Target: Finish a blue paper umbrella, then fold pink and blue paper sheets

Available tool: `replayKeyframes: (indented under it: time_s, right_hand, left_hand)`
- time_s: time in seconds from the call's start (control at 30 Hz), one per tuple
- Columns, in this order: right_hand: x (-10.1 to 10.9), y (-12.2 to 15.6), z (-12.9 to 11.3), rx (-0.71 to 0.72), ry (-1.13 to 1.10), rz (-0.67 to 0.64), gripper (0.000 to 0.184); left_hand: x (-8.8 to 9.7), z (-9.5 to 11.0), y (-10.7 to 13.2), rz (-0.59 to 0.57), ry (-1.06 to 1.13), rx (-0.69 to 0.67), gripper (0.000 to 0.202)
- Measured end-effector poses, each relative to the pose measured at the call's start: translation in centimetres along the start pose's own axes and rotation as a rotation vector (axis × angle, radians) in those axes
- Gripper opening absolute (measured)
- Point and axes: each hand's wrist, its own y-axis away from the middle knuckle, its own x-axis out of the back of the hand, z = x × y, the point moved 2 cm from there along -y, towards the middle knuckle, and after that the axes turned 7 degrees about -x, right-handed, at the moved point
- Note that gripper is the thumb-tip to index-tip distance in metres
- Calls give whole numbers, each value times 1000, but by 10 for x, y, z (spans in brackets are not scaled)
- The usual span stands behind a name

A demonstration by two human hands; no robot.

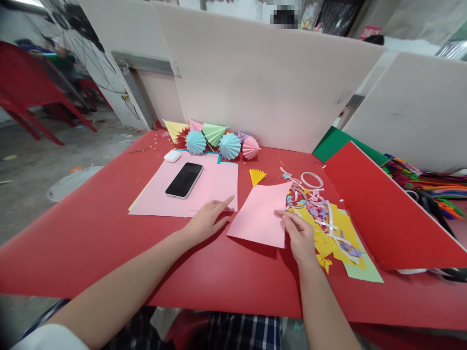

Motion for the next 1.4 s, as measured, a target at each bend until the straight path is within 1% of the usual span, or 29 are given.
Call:
replayKeyframes:
  time_s: [0.13, 0.2, 0.27, 0.33, 0.47, 0.57, 0.67, 0.73, 0.77, 0.9, 0.97, 1.03, 1.13, 1.2, 1.23, 1.3, 1.37, 1.4]
  right_hand:
    - [4, 0, 6, -5, -72, -97, 22]
    - [5, 1, 7, 12, -38, -108, 28]
    - [4, 2, 3, 31, 41, -80, 28]
    - [1, 2, -3, 47, 131, -45, 23]
    - [-5, 3, -10, 99, 269, -8, 19]
    - [-6, 2, -7, 44, 311, 4, 22]
    - [-5, 3, -6, -20, 261, 38, 24]
    - [-5, 5, -8, -29, 197, 81, 23]
    - [-5, 5, -9, -37, 166, 102, 23]
    - [-4, 3, -17, -56, 32, 202, 22]
    - [-4, 0, -25, -24, -81, 267, 21]
    - [-7, -3, -39, 17, -199, 286, 21]
    - [-25, -5, -65, 52, -313, 196, 21]
    - [-46, -3, -81, 30, -372, 110, 21]
    - [-58, 0, -86, -4, -403, 56, 22]
    - [-84, 6, -91, -95, -461, -99, 25]
    - [-110, 15, -88, -201, -492, -295, 24]
    - [-120, 19, -84, -245, -500, -371, 25]
  left_hand:
    - [1, 1, 1, 11, 22, -19, 53]
    - [1, 1, 1, 17, 29, -21, 52]
    - [2, 1, 1, 12, 22, -9, 50]
    - [3, 1, 1, 0, 9, -3, 50]
    - [4, 2, 1, 0, 9, -25, 50]
    - [4, 2, 2, -2, 26, -25, 50]
    - [3, 3, 4, 2, 67, 21, 52]
    - [3, 3, 4, 15, 177, 84, 54]
    - [2, 4, 5, 20, 274, 127, 55]
    - [0, 9, 6, 14, 834, 283, 65]
    - [2, 13, 6, 25, 1047, 319, 74]
    - [7, 19, 7, 67, 1191, 358, 88]
    - [20, 27, 12, 144, 1366, 407, 108]
    - [30, 31, 17, 179, 1440, 408, 111]
    - [35, 33, 20, 197, 1467, 395, 111]
    - [43, 33, 27, 242, 1509, 355, 109]
    - [48, 30, 32, 294, 1520, 313, 105]
    - [49, 28, 35, 316, 1510, 300, 100]
